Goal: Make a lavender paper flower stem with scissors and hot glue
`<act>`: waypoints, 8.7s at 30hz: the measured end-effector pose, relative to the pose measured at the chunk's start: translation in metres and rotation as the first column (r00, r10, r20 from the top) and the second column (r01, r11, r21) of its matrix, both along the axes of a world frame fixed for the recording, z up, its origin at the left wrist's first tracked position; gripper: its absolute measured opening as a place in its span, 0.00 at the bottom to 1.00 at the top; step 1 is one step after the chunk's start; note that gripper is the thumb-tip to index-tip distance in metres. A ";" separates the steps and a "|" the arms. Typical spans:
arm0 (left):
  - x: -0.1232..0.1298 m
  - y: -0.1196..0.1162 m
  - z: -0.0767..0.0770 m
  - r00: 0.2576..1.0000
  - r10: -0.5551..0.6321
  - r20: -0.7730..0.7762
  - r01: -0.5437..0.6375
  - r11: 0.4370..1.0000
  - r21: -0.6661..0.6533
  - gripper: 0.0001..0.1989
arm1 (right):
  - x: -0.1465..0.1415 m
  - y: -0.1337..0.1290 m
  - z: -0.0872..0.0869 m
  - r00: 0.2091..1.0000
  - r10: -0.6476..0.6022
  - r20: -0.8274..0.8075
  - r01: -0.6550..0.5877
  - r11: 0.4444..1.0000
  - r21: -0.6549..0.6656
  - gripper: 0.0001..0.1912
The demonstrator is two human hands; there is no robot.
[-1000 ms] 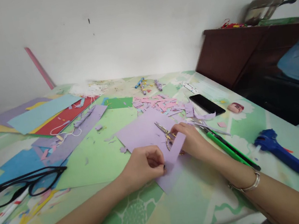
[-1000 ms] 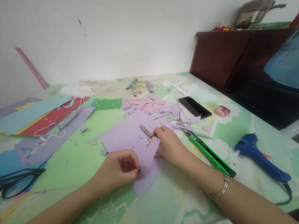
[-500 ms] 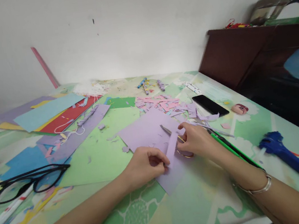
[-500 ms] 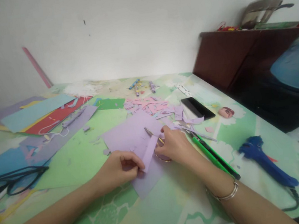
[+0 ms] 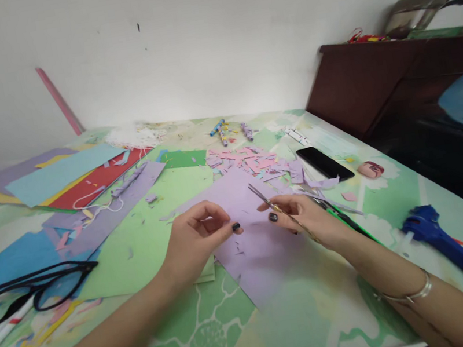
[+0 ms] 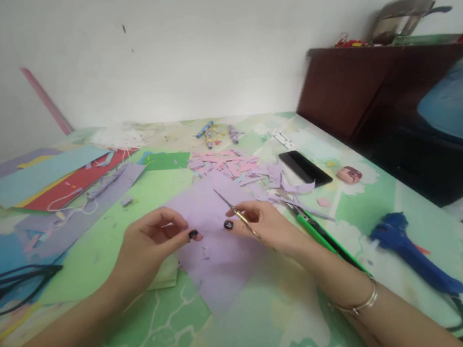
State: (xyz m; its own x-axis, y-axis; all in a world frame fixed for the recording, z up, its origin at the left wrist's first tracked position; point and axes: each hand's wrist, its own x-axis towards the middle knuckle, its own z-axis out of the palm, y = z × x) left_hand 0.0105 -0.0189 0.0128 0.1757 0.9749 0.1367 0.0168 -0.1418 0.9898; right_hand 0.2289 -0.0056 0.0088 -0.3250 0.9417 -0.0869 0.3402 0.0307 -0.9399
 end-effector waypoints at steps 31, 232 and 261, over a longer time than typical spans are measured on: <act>0.000 -0.001 -0.004 0.977 -0.155 0.147 0.196 0.924 -0.329 0.05 | -0.026 -0.028 -0.002 0.975 0.186 -0.118 -0.202 0.967 -0.152 0.19; 0.001 -0.003 -0.004 0.989 -0.131 0.064 0.142 0.966 -0.215 0.08 | -0.031 -0.027 -0.016 0.855 -0.326 0.404 -0.051 0.722 0.690 0.14; 0.000 -0.001 -0.004 0.989 -0.133 0.069 0.145 0.963 -0.229 0.05 | -0.028 -0.027 -0.017 0.825 -0.364 0.432 -0.120 0.634 0.764 0.13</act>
State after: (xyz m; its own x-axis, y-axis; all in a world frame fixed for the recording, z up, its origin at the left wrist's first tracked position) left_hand 0.0108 -0.0201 0.0093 0.3101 0.9475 -0.0784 -0.0393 0.0952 0.9947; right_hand 0.2012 -0.0326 -0.0086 -0.3330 0.7749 0.5373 0.7961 0.5364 -0.2802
